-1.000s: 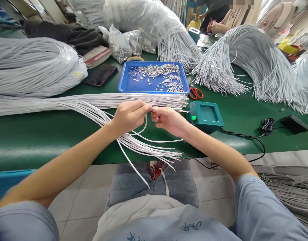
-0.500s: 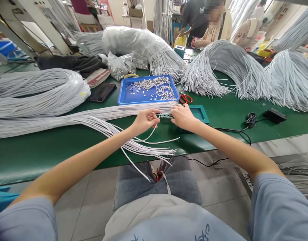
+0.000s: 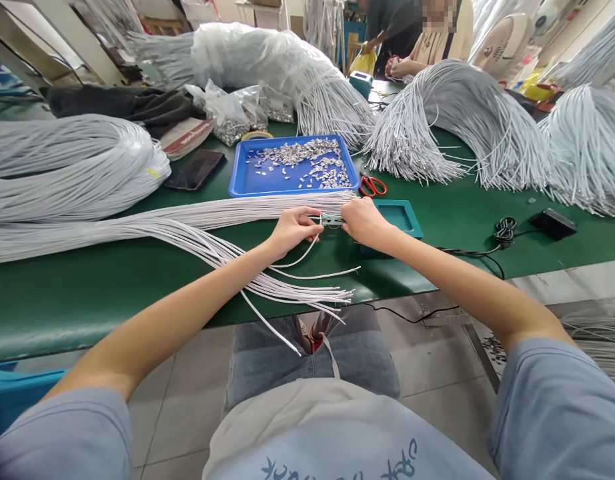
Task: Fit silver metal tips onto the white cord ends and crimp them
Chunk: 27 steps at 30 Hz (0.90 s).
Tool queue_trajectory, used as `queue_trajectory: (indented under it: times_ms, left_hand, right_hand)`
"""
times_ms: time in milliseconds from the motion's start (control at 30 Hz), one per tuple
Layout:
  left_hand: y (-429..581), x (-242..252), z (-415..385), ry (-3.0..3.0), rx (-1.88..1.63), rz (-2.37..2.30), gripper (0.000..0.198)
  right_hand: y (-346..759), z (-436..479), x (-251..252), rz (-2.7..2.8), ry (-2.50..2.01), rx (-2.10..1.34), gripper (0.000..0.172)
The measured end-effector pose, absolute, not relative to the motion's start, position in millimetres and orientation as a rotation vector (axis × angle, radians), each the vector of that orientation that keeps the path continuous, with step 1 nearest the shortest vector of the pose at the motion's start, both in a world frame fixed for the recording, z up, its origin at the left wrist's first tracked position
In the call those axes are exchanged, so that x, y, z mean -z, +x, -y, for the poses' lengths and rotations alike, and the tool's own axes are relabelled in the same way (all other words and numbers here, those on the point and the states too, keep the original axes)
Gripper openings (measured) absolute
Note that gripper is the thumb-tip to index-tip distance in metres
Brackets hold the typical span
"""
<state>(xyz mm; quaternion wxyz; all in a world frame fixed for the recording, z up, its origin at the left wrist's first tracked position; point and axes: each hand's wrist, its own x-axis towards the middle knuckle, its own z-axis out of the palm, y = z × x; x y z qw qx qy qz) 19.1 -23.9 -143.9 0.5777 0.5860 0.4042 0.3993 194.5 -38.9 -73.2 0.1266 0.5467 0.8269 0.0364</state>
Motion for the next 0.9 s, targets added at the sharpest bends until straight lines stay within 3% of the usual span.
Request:
queue_trajectory:
  times_ms: [333,567,900]
  left_hand:
    - [23.2,141.8,22.7,1.353,-0.921,-0.993,0.027]
    - [21.6,149.4,19.7,1.401,-0.909,-0.987,0.028]
    - [10.3,141.8,31.3,1.594,-0.929,-1.03,0.03]
  right_hand:
    - [200.6,35.5,80.1,-2.416,1.611,-0.049,0.027]
    - [222.8,31.1,80.6,-2.379,2.038,0.074,0.046]
    - [214.8,42.0,78.8,-2.573,2.155,-0.094,0.038]
